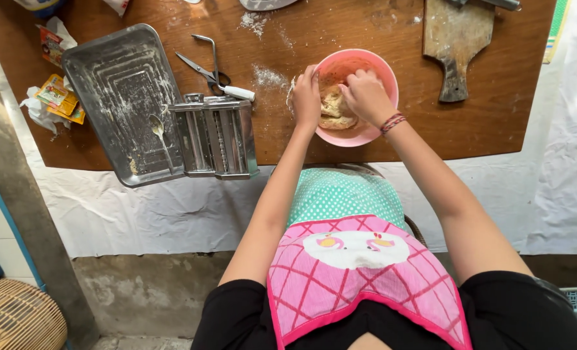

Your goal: The person kneads a ball of dough by hand inside a pink bowl placed on a wooden table. They repeatedly press, fold, and turn the dough to combine the ingredients.

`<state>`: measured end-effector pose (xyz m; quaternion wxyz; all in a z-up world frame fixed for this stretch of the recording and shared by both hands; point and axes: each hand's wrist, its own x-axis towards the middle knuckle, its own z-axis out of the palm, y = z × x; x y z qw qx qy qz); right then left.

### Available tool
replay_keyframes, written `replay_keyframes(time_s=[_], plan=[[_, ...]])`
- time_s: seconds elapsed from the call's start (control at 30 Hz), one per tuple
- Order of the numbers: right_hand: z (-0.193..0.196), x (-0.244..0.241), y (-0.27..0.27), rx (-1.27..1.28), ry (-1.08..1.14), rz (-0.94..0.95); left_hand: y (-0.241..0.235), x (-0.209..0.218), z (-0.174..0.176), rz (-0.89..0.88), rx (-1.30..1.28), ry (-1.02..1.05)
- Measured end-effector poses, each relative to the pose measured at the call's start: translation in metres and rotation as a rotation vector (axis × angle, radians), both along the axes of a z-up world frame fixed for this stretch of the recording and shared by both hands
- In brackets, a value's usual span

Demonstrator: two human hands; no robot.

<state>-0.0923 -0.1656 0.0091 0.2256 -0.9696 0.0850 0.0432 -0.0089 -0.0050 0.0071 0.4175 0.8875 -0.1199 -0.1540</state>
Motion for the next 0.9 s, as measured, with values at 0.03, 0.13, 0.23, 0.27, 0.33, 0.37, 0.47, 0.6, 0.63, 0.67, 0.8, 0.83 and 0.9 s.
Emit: replay_keyframes(time_s=[0.03, 0.13, 0.23, 0.27, 0.33, 0.37, 0.47, 0.6, 0.63, 0.67, 0.8, 0.83, 0.9], plan=[[0.016, -0.004, 0.001, -0.001, -0.002, -0.004, 0.001, 0.0, -0.001, -0.004, -0.001, -0.002], [0.055, -0.014, 0.0, 0.14, -0.012, 0.015, 0.001, 0.001, -0.001, -0.014, 0.005, -0.034], [0.066, -0.028, -0.005, 0.172, 0.326, 0.112, 0.002, -0.001, 0.001, -0.011, -0.004, -0.028], [0.064, -0.032, -0.007, 0.093, 0.273, 0.144, 0.002, -0.002, 0.001, -0.012, 0.003, -0.026], [0.052, -0.033, -0.012, 0.007, 0.212, 0.176, 0.0, 0.001, 0.001, -0.013, 0.003, -0.033], [0.041, -0.035, -0.012, 0.084, 0.186, 0.121, 0.001, 0.001, 0.002, -0.009, -0.005, -0.032], [0.024, -0.037, -0.009, 0.131, 0.147, 0.032, 0.002, 0.0, 0.006, -0.014, -0.01, -0.031], [0.018, -0.034, -0.003, 0.114, 0.046, -0.055, 0.001, -0.001, -0.008, -0.015, 0.027, -0.086], [0.014, -0.034, -0.003, 0.115, 0.042, -0.047, 0.001, 0.001, -0.019, -0.008, 0.028, -0.091], [0.01, -0.033, -0.002, 0.096, 0.004, -0.056, 0.0, 0.002, -0.029, -0.007, 0.033, -0.141], [0.0, -0.039, -0.007, 0.124, -0.101, -0.069, -0.002, -0.006, -0.003, -0.201, 0.129, -0.69], [0.002, -0.037, -0.005, 0.124, -0.101, -0.066, -0.006, -0.011, -0.008, -0.198, 0.13, -0.69], [0.006, -0.034, -0.001, 0.247, -0.029, -0.226, -0.013, -0.021, -0.019, -0.535, -0.038, -0.746]])
